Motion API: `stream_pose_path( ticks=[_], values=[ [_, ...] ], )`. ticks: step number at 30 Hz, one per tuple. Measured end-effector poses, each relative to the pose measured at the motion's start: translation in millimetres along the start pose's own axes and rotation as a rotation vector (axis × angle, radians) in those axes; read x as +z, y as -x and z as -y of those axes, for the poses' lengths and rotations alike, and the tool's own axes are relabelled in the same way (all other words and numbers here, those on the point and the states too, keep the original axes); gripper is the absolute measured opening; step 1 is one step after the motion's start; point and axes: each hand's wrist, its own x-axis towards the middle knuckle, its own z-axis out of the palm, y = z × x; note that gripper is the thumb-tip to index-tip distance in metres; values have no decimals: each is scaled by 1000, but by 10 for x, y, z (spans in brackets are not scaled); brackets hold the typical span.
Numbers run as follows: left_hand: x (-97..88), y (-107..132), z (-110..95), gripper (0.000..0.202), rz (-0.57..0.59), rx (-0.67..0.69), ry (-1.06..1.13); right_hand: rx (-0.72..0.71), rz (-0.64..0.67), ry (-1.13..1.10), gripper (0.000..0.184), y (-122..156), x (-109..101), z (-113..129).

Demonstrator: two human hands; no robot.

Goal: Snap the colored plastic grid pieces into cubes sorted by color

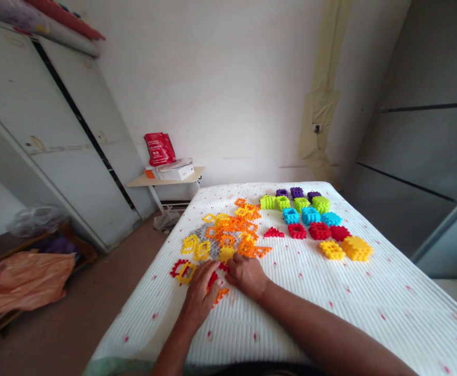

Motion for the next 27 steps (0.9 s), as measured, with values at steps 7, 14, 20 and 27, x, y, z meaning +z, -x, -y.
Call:
stream_pose_path(
  ticks=[7,14,20,27],
  values=[
    [30,-1,9,41,21,10,-29,-102,-70,100,20,-39,100,-45],
    [83,-17,3,43,27,49,-111,-119,-141,70,21,-46,-10,-158],
    [262,-114,-110,47,-17,88,-193,160,-387,-292,23,-90,-24,-458],
    [522,-402,-123,53,-146,25,-215,323,-590,-847,23,-132,66,-766]
  ],
)
